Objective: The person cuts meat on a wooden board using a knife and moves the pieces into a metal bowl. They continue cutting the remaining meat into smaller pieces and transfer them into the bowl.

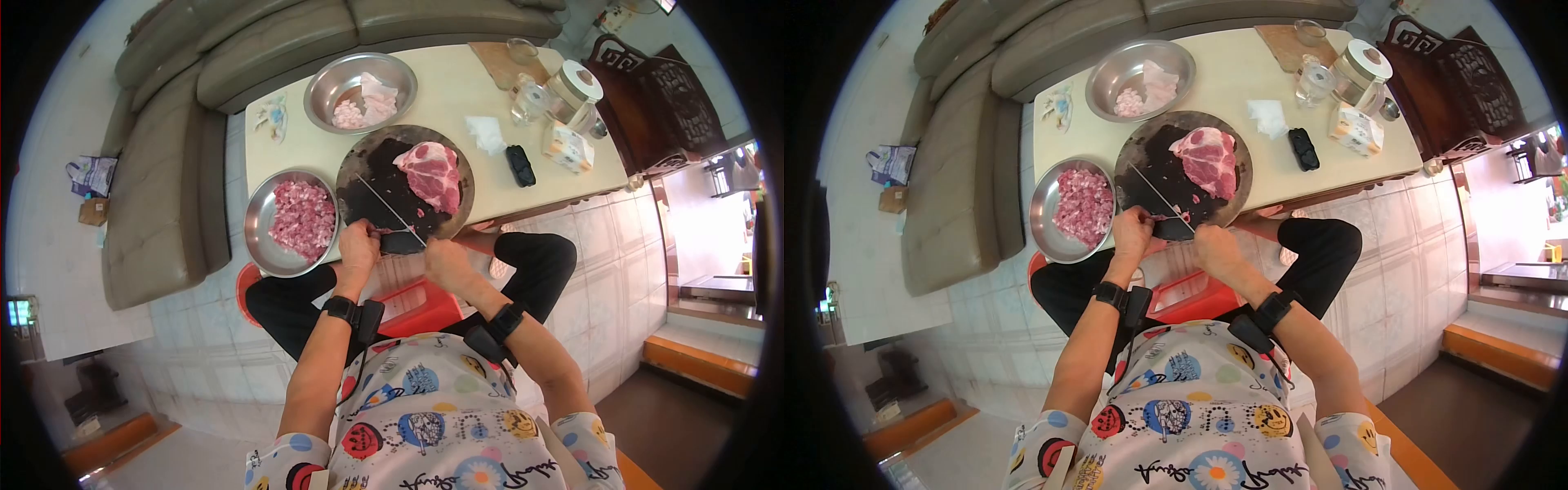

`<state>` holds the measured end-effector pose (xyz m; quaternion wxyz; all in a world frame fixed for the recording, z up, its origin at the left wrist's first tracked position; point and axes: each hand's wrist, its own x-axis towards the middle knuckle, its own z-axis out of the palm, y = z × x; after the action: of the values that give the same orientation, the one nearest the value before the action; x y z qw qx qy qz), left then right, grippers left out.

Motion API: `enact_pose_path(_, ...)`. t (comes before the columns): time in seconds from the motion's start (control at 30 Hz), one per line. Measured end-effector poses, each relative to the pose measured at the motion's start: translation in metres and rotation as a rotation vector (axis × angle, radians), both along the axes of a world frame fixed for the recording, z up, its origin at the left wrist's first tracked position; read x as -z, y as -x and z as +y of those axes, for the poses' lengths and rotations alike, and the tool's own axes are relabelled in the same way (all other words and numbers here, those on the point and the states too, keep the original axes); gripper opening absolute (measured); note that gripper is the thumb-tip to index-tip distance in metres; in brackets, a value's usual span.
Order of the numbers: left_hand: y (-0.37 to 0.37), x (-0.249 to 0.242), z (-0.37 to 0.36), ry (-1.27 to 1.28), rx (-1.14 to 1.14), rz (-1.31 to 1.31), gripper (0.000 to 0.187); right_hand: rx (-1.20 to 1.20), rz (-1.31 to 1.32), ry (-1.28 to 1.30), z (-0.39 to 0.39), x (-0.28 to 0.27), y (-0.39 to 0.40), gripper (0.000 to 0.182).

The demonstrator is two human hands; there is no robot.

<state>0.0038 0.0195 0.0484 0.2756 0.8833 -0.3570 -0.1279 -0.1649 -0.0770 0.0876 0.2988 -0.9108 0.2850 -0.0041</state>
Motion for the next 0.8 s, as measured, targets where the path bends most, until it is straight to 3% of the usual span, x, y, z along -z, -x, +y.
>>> enact_pose_path(0.03, -0.001, -0.005, 0.002, 0.014, -0.070, 0.143, 0.019, 0.004, -0.026, -0.021, -0.001, 0.001, 0.001, 0.012)
enact_pose_path(0.17, 0.005, -0.007, -0.002, 0.141, -0.083, 0.230, 0.022, 0.012, -0.056, -0.046, -0.004, 0.006, 0.003, 0.011)
enact_pose_path(0.23, 0.010, 0.000, -0.007, 0.241, 0.160, 0.033, 0.020, 0.008, -0.055, -0.052, -0.003, 0.003, 0.003, 0.012)
enact_pose_path(0.33, 0.014, 0.007, -0.010, 0.103, 0.226, -0.069, 0.016, 0.003, -0.051, -0.055, -0.004, 0.002, 0.003, 0.012)
enact_pose_path(0.57, -0.014, 0.015, 0.006, 0.109, 0.071, -0.153, 0.010, 0.016, -0.067, -0.038, -0.005, 0.014, 0.004, 0.014)
enact_pose_path(0.67, -0.020, -0.018, 0.011, 0.130, -0.177, 0.155, 0.009, -0.002, -0.119, -0.076, -0.008, 0.015, 0.006, 0.014)
enact_pose_path(0.7, -0.019, -0.015, 0.010, 0.127, -0.182, 0.152, 0.009, -0.006, -0.121, -0.080, -0.009, 0.012, 0.006, 0.014)
enact_pose_path(0.77, -0.016, -0.005, 0.002, 0.527, -0.339, 0.791, 0.013, 0.036, -0.124, -0.153, -0.013, 0.002, 0.006, 0.014)
enact_pose_path(0.8, -0.012, -0.004, -0.002, 0.527, -0.338, 0.791, 0.013, 0.036, -0.124, -0.153, -0.017, 0.004, 0.006, 0.014)
